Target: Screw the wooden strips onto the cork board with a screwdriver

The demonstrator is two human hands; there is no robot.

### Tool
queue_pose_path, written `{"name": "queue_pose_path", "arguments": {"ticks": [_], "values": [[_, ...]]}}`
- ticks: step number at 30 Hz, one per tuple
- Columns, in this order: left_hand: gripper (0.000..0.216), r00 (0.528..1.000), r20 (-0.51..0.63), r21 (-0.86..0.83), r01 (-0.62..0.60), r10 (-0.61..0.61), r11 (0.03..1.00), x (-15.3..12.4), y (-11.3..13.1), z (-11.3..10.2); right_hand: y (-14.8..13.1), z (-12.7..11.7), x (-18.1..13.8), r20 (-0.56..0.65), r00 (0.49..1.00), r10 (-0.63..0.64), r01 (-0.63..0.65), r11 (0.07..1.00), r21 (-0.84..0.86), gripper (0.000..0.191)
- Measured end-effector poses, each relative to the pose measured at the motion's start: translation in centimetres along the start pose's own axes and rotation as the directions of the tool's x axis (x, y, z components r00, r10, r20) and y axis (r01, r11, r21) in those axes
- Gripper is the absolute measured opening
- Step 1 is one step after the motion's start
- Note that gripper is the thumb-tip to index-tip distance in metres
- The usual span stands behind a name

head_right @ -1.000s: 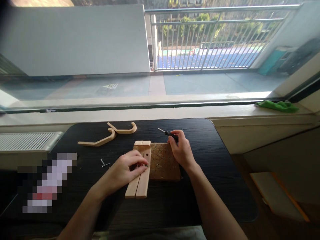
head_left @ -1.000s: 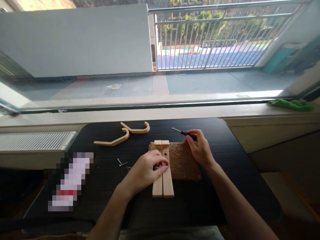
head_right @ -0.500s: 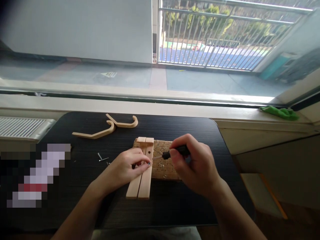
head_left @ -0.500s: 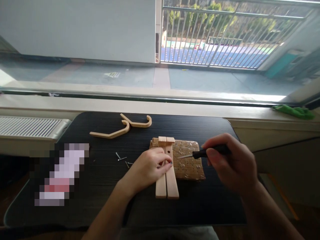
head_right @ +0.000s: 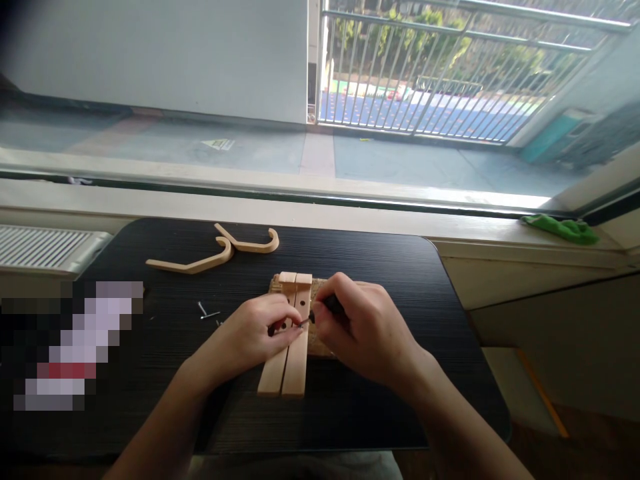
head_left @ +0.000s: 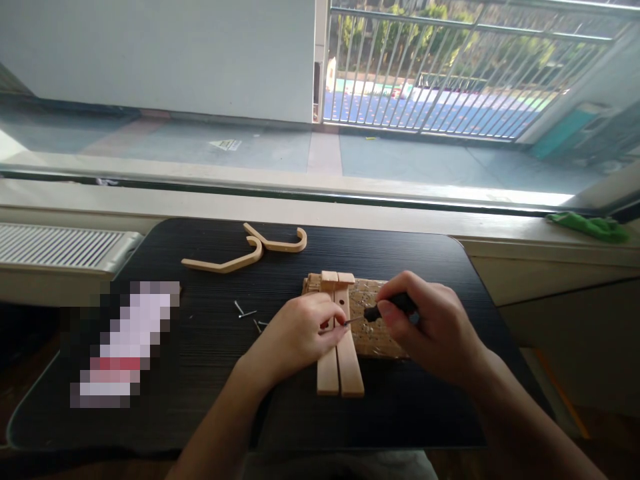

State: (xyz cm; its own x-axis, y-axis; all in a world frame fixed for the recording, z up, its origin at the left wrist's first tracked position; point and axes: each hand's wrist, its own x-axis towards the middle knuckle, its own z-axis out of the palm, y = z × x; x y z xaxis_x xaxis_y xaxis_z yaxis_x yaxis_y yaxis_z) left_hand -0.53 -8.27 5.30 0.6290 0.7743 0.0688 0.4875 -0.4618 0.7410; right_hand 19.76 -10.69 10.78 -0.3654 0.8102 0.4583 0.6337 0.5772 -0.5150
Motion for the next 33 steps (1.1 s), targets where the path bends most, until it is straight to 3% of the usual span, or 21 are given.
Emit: {"name": "queue_pose_path", "arguments": {"ticks": [17,22,26,33], "values": [[0.009,1.0,0.016,-0.01,0.013,-0.013,1.0,0.1,0.3,-0.1,-0.5,-1.4,1.1,0.282,0.954,-0.104,0.109,0.994,-0.002,0.006],[0.014,0.995,-0.022,-0.081,0.092,-0.094,0.992,-0.5,-0.4,-1.3,-0.9,-1.4,1.6,0.33,0.941,-0.074,0.087,0.996,-0.026,0.008],[0.021,0.975,-0.148,-0.138,0.148,-0.168,0.979,-1.0,-1.8,-2.5,-1.5,-1.7,2.1,0.408,0.91,-0.066,0.087,0.996,-0.032,0.01],[0.033,0.957,-0.159,-0.014,0.242,-0.242,0.97,-0.2,-2.4,-3.0,-2.7,-2.9,3.4,0.585,0.811,-0.003,0.033,0.999,-0.041,0.008]]}}
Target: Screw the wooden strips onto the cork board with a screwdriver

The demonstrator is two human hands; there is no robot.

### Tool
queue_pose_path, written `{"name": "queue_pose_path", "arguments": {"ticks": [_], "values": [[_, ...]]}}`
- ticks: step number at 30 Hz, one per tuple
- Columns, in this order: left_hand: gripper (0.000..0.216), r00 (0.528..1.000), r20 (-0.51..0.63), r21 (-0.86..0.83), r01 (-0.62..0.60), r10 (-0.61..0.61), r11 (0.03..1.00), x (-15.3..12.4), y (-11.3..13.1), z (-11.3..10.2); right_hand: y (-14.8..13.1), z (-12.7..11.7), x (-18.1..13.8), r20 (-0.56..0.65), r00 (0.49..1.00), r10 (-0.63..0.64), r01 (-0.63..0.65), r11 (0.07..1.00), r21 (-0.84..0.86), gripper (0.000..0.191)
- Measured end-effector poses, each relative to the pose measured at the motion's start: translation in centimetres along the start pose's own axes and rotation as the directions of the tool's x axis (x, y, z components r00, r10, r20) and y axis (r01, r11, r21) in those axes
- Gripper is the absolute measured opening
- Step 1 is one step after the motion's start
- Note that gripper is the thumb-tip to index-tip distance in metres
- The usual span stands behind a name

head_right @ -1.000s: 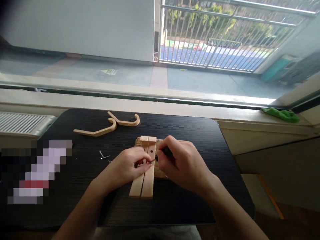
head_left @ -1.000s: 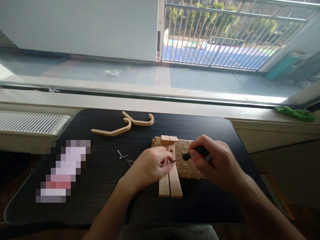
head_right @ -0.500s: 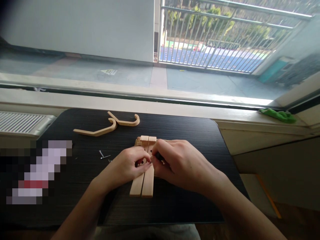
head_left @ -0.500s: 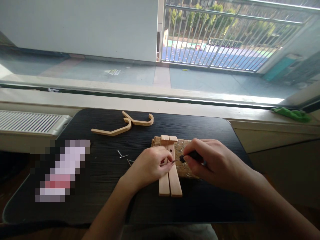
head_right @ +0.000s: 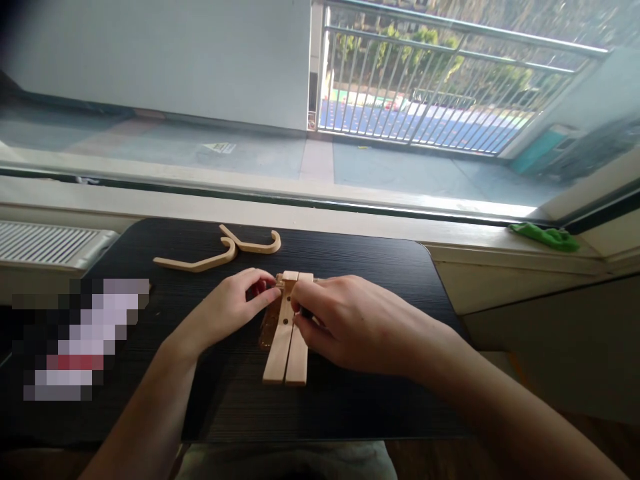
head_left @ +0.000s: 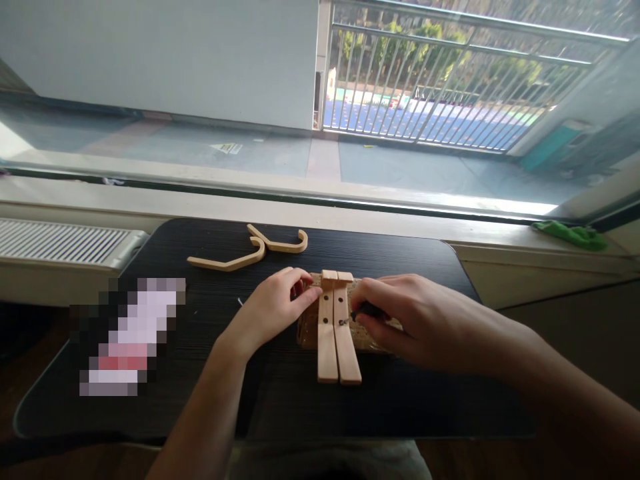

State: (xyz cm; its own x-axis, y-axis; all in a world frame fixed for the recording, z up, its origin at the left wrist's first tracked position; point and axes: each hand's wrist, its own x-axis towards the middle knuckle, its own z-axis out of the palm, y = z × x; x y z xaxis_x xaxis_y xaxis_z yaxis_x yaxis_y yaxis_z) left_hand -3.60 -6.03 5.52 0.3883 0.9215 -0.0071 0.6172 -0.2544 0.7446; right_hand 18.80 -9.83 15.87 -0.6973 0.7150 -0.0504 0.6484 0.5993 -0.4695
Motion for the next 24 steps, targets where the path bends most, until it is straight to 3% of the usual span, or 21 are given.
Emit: {"name": "queue_pose_path", "arguments": {"ticks": [5,12,15,24], "values": [[0.058,0.996,-0.054,0.035,-0.068,0.07,0.997,1.7,0.4,1.3,-0.6,-1.2,0.5,0.102,0.995,0.016,-0.01,0.998,-0.061,0.006],[0.067,0.992,-0.09,-0.213,-0.1,0.082,0.972,2.9,-0.6,5.2,-1.3,-2.1,0.7,0.18,0.98,0.085,-0.063,0.99,-0.129,0.006],[0.07,0.99,-0.119,-0.227,-0.095,0.069,0.969,2.9,-1.1,6.3,-1.5,-2.3,1.0,0.206,0.974,0.094,-0.057,0.983,-0.176,0.007],[0.057,0.993,-0.096,-0.002,0.075,-0.075,0.997,2.8,1.7,5.0,-1.8,-2.3,1.4,0.198,0.978,0.065,-0.016,0.971,-0.238,0.009]]}}
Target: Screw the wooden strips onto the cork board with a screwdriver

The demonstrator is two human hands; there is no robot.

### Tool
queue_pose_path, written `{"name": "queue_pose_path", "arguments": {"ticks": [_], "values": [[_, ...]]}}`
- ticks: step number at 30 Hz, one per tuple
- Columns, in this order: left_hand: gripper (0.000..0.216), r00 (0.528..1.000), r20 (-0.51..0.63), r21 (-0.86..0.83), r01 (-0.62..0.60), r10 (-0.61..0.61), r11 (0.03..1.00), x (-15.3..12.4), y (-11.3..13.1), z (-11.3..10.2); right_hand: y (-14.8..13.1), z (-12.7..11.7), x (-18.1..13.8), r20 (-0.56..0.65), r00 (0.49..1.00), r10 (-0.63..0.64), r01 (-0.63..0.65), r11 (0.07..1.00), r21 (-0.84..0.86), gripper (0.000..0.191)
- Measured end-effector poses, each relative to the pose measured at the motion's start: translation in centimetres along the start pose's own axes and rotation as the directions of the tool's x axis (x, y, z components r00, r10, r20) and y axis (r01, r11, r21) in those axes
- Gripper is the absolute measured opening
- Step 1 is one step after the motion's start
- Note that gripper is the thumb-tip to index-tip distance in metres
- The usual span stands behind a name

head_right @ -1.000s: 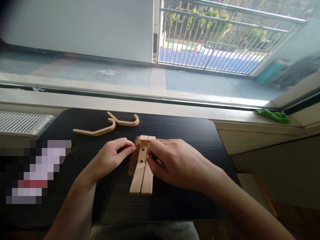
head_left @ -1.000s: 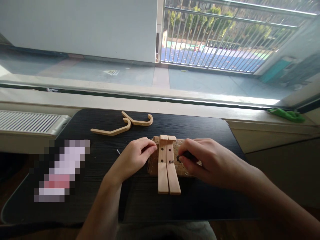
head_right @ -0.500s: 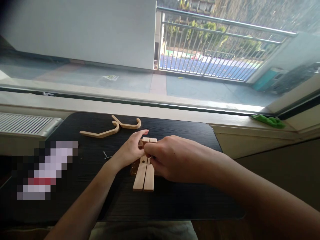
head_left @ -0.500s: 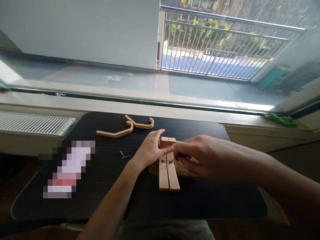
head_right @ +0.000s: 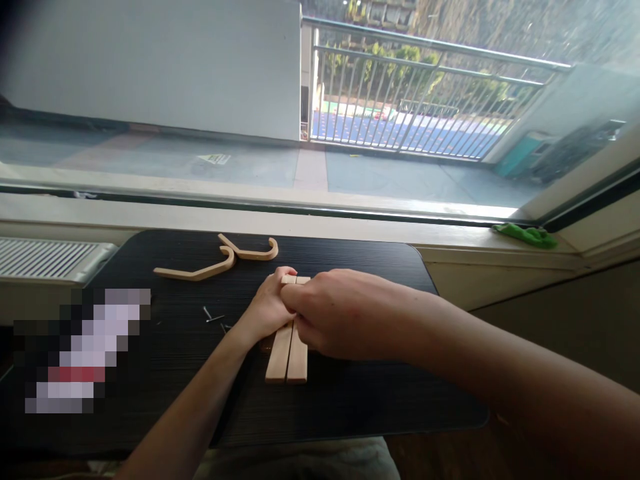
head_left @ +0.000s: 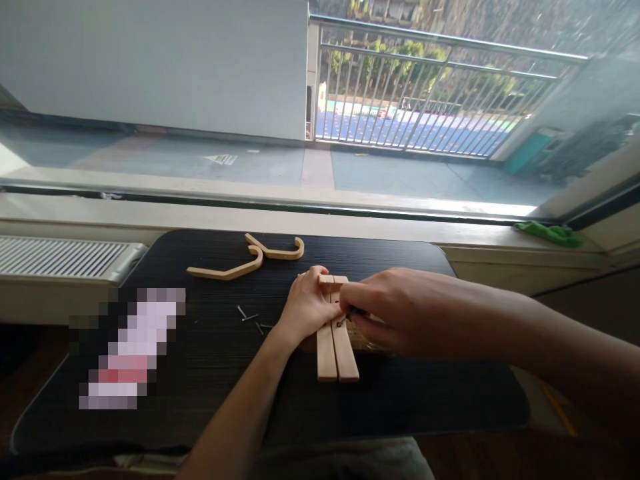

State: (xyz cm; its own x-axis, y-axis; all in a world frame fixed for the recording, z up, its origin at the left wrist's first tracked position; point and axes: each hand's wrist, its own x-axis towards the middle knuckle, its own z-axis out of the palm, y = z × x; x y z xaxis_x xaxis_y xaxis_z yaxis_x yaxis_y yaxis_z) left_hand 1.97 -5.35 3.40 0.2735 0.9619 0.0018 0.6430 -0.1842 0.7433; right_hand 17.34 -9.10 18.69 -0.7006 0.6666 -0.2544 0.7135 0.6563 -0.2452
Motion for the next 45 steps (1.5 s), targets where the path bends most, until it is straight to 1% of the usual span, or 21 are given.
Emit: {"name": "queue_pose_path", "arguments": {"ticks": [3,7,10,13,17,21,23,25,28,30,33,35,36,37,39,41,42,43,45], "values": [[0.054,1.0,-0.012,0.052,0.026,-0.026,0.998,0.0,0.2,0.3,-0.1,0.0,0.0,-0.004,1.0,0.013,-0.013,1.0,0.004,0.007],[0.05,0.998,-0.06,0.062,0.001,0.002,0.998,0.0,-0.1,0.8,-0.1,0.1,-0.1,-0.002,1.0,0.031,-0.031,0.999,-0.011,0.007],[0.049,0.998,-0.065,0.068,-0.004,0.008,0.998,0.0,0.0,0.9,0.0,0.1,-0.2,-0.011,0.999,0.04,-0.041,0.999,-0.03,0.008],[0.052,0.998,-0.061,0.058,0.006,-0.003,0.998,0.0,0.0,0.9,-0.1,0.2,-0.3,-0.009,0.999,0.047,-0.048,0.998,-0.044,0.008],[0.055,0.995,-0.098,0.018,0.011,-0.009,1.0,-0.1,-0.2,1.1,-0.1,0.2,-0.4,-0.024,0.999,0.041,-0.043,0.996,-0.076,0.006],[0.048,0.99,-0.131,-0.022,0.052,-0.054,0.998,-0.1,-0.4,1.3,0.0,-0.1,-0.3,-0.051,0.998,0.025,-0.031,0.992,-0.124,0.006],[0.042,0.988,-0.145,-0.042,0.055,-0.061,0.998,-0.1,-0.5,1.2,0.0,-0.4,-0.2,-0.018,0.999,0.046,-0.048,0.987,-0.151,0.009],[0.037,0.987,-0.153,-0.058,0.032,-0.041,0.998,-0.1,-0.7,1.2,0.0,-0.8,-0.1,0.043,0.995,0.091,-0.083,0.982,-0.171,0.01],[0.033,0.986,-0.163,-0.07,0.0,-0.011,0.998,-0.1,-1.2,1.5,-0.1,-1.2,0.1,0.097,0.988,0.12,-0.101,0.977,-0.187,0.003],[0.033,0.984,-0.177,-0.082,-0.009,-0.006,0.997,0.1,-1.6,2.0,-0.1,-1.4,0.3,0.127,0.983,0.129,-0.101,0.973,-0.21,0.008],[0.041,0.98,-0.199,-0.142,-0.039,0.01,0.989,0.4,-2.2,2.3,-0.2,-1.4,0.6,0.194,0.968,0.159,-0.112,0.966,-0.232,0.011],[0.054,0.981,-0.191,-0.174,-0.053,0.019,0.983,0.1,-2.5,1.6,-0.1,-1.3,0.8,0.202,0.965,0.165,-0.116,0.966,-0.232,0.011],[0.06,0.987,-0.158,-0.172,-0.047,0.02,0.984,-0.4,-2.6,0.9,-0.1,-1.3,0.8,0.189,0.969,0.157,-0.111,0.967,-0.231,0.011],[0.062,0.99,-0.142,-0.168,-0.035,0.01,0.985,-1.1,-2.7,0.1,0.0,-1.2,0.9,0.177,0.973,0.147,-0.104,0.967,-0.231,0.011],[0.051,0.989,-0.149,-0.147,-0.041,0.019,0.988,-3.4,-2.8,-1.7,0.1,-1.2,0.9,0.171,0.976,0.136,-0.094,0.967,-0.235,0.012],[0.042,0.979,-0.196,-0.088,-0.078,0.059,0.993,-6.5,-2.8,-2.8,0.2,-1.1,0.8,0.182,0.974,0.133,-0.089,0.969,-0.229,0.012],[0.043,0.967,-0.237,-0.046,-0.107,0.093,0.993,-8.1,-2.7,-2.9,0.3,-1.1,0.8,0.189,0.972,0.138,-0.093,0.969,-0.227,0.012],[0.048,0.949,-0.274,-0.001,-0.162,0.155,0.987,-9.6,-2.5,-2.6,0.3,-1.1,0.7,0.192,0.971,0.142,-0.096,0.969,-0.229,0.012],[0.062,0.915,-0.296,0.074,-0.265,0.275,0.961,-11.9,-2.0,-1.2,0.3,-1.0,0.7,0.172,0.975,0.138,-0.095,0.966,-0.24,0.013]]}}
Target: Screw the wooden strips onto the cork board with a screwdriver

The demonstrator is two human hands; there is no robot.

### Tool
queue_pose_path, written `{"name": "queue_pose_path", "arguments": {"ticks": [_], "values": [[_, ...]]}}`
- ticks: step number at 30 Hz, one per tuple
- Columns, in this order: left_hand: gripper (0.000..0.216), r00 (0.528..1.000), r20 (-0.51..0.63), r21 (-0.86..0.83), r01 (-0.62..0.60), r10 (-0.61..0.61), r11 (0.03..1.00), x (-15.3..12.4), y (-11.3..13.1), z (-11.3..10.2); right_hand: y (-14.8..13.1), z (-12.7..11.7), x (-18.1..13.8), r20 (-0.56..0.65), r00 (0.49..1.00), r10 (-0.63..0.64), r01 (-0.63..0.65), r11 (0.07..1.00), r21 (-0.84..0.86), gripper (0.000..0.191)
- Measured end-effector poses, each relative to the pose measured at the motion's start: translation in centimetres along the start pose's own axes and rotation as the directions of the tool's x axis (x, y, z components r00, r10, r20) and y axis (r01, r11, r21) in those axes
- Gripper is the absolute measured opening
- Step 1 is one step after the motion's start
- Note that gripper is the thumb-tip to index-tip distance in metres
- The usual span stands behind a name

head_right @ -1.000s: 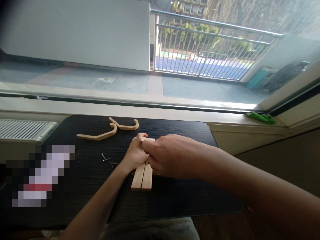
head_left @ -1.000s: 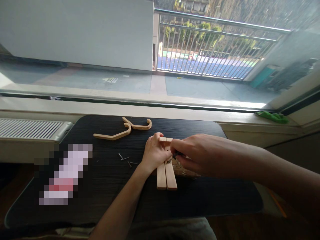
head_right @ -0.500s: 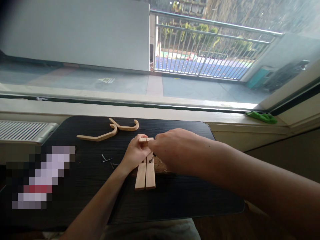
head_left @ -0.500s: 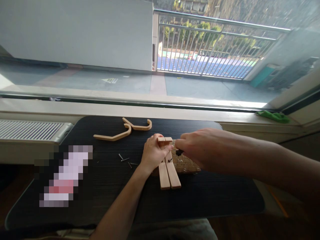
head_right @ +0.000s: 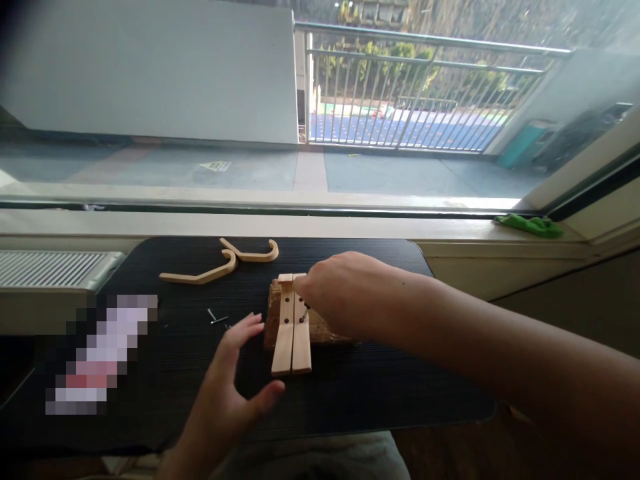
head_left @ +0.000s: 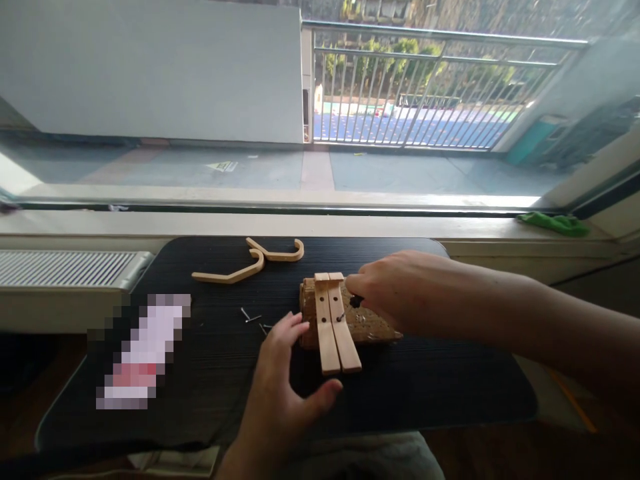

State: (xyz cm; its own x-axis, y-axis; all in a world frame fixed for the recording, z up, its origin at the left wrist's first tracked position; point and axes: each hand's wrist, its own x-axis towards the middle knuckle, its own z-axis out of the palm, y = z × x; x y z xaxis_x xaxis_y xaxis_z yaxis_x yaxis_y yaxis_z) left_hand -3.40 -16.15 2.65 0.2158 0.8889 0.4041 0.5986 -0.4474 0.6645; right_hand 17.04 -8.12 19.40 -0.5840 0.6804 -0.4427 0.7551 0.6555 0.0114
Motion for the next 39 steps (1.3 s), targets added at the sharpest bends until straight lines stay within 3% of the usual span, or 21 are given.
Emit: {"name": "queue_pose_path", "arguments": {"ticks": [3,7,17,21,23,25,27,30,34,39], "values": [[0.059,0.989,-0.07,0.06,-0.125,0.129,0.99,-1.5,1.7,2.5,-0.3,0.1,0.0,-0.043,0.999,-0.002,0.001,1.0,-0.017,0.01],[0.023,0.953,-0.184,0.079,-0.232,0.243,0.97,-0.5,2.9,4.9,-1.0,0.1,-0.1,-0.041,0.999,0.016,-0.017,1.0,-0.006,0.013],[0.019,0.946,-0.199,-0.022,-0.264,0.254,0.964,0.5,3.3,5.3,-0.6,0.4,-0.4,-0.081,0.996,0.024,-0.023,1.0,0.016,0.011],[0.02,0.943,-0.192,-0.069,-0.291,0.274,0.954,0.2,2.5,4.6,-0.5,0.3,-0.4,-0.036,0.999,0.027,-0.027,1.0,0.008,0.011],[0.017,0.958,-0.211,-0.158,-0.231,0.196,0.96,0.5,1.6,3.8,-0.5,0.3,-0.5,-0.022,1.0,0.022,-0.022,1.0,-0.008,0.011],[0.015,0.952,-0.307,-0.284,-0.078,-0.013,0.956,1.5,0.5,3.0,-0.5,0.3,-0.7,-0.053,0.999,-0.008,0.006,0.999,-0.034,0.016],[0.019,0.924,-0.322,-0.33,0.094,-0.206,0.939,3.3,-0.7,2.4,-0.5,0.3,-0.8,-0.097,0.994,-0.05,0.044,0.997,-0.064,0.026],[0.02,0.924,-0.21,-0.365,0.23,-0.32,0.902,6.5,-2.3,2.3,-0.7,0.2,-0.9,-0.137,0.986,-0.1,0.086,0.991,-0.102,0.034],[0.033,0.954,-0.023,-0.459,0.255,-0.298,0.851,9.6,-3.6,3.3,-0.7,0.1,-0.4,-0.109,0.987,-0.116,0.105,0.989,-0.107,0.031],[0.043,0.951,0.19,-0.46,0.307,-0.245,0.833,10.2,-3.6,4.9,-0.3,-0.1,0.1,-0.126,0.975,-0.183,0.192,0.979,0.063,0.022]]}}
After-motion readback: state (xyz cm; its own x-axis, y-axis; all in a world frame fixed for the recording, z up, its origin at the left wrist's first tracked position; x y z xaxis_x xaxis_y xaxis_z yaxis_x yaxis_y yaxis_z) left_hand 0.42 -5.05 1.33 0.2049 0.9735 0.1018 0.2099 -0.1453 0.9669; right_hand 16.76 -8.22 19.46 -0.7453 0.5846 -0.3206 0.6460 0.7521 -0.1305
